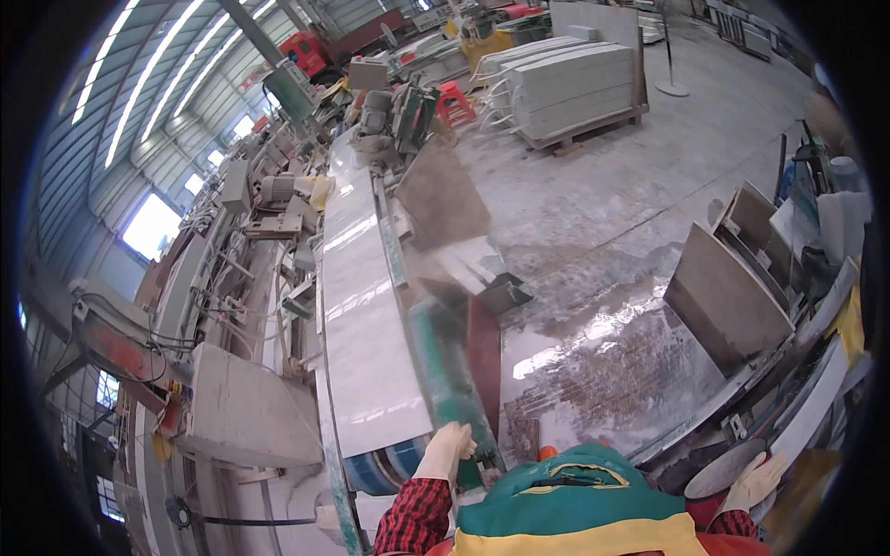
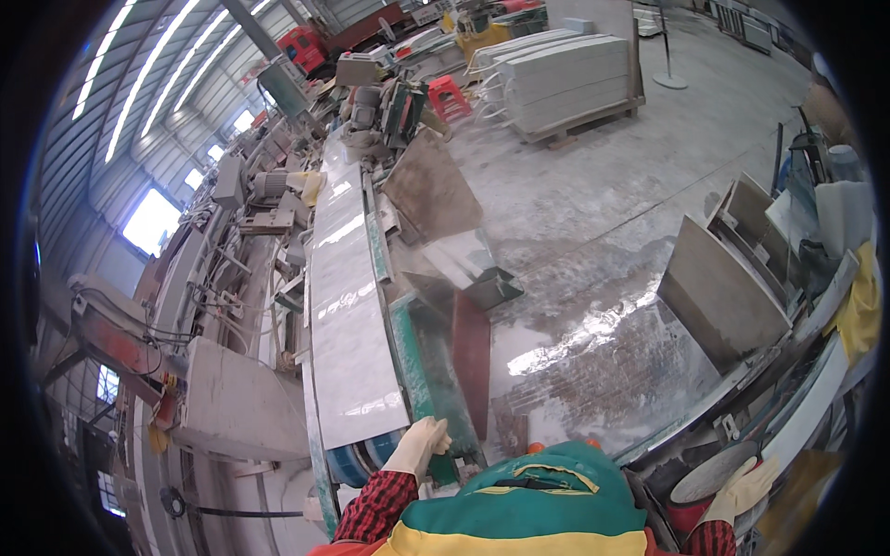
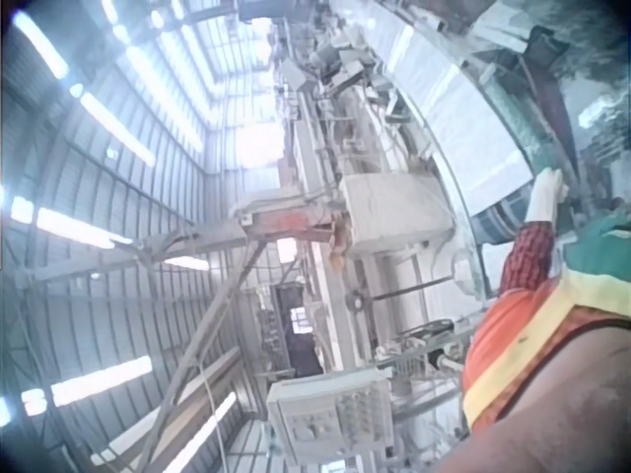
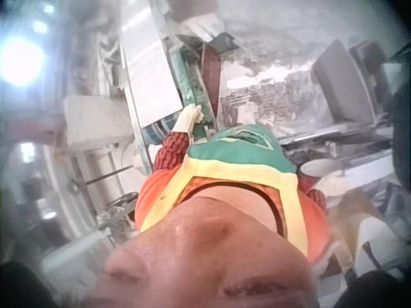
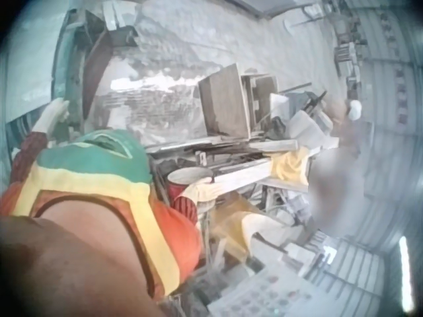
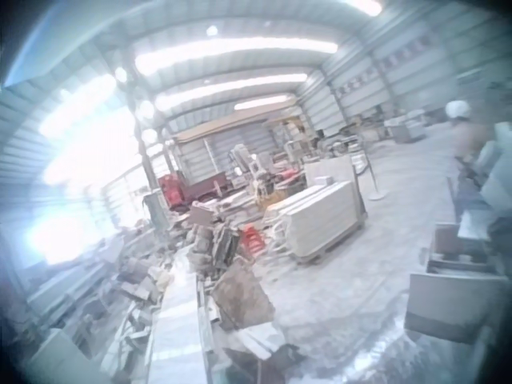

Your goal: The person repeatedly picks up large white rectangular panels from a conveyor belt and places them into a nearby metal bin. The person handles the panels one at a time, turning them over and adjusting their position before depositing them.

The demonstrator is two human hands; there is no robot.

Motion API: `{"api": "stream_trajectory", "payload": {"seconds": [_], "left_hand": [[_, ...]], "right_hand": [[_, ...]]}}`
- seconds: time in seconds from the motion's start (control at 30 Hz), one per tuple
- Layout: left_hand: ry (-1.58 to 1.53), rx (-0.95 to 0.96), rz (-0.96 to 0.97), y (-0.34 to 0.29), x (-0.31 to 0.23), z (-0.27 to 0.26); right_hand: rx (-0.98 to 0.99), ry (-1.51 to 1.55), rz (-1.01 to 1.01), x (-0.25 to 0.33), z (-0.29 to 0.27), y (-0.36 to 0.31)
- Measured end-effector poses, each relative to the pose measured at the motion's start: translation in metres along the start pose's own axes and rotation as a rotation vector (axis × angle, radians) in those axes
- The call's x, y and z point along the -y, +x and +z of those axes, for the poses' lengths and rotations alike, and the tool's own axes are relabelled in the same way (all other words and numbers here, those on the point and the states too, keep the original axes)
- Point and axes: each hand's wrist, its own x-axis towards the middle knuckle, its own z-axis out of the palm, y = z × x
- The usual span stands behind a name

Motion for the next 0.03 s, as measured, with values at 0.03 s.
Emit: {"api": "stream_trajectory", "payload": {"seconds": [0.03], "left_hand": [[0.01,0.009,0.008,0.0029,-0.003,-0.0009]], "right_hand": [[0.004,-0.007,0.013,-0.0039,-0.0021,-0.0053]]}}
